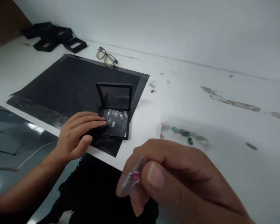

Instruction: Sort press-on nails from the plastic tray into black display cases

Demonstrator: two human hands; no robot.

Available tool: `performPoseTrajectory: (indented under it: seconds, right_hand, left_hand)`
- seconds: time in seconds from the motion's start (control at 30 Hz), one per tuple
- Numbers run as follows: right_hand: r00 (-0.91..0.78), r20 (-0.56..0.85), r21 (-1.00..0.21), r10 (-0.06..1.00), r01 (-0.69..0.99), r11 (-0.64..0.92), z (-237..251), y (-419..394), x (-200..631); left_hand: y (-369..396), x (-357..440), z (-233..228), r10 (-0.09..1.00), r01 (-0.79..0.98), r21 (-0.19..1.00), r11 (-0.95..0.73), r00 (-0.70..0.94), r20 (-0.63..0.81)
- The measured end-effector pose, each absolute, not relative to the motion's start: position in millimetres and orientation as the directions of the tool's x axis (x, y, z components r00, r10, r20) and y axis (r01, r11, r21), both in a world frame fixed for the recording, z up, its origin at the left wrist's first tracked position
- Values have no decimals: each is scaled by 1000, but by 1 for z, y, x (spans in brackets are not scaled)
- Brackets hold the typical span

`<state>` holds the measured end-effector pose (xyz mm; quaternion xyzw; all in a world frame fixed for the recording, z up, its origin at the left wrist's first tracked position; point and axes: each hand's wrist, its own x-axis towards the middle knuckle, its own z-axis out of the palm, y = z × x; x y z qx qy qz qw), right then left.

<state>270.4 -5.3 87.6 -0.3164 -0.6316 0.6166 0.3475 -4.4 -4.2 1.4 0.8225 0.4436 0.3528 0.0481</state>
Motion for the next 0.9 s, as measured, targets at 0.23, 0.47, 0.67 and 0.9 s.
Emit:
performPoseTrajectory:
  seconds: [0.23, 0.47, 0.67, 0.9]
  right_hand:
    - [-577, -38, -995, 816, -56, -86, 61, 3, 242]
    - [-186, 66, -910, 980, 392, 136, 33, 23, 217]
    - [-272, -54, -809, 961, 575, 118, 24, 38, 222]
    - [-247, -63, -765, 967, 634, 112, 22, 39, 224]
  left_hand:
    - [-2, 0, 1, 756, 698, 406, -590, 300, 582]
    - [-2, 2, 1, 759, 742, 361, -565, 296, 579]
    - [-4, 1, 1, 742, 725, 358, -588, 308, 595]
    - [-3, 1, 0, 747, 716, 374, -590, 307, 590]
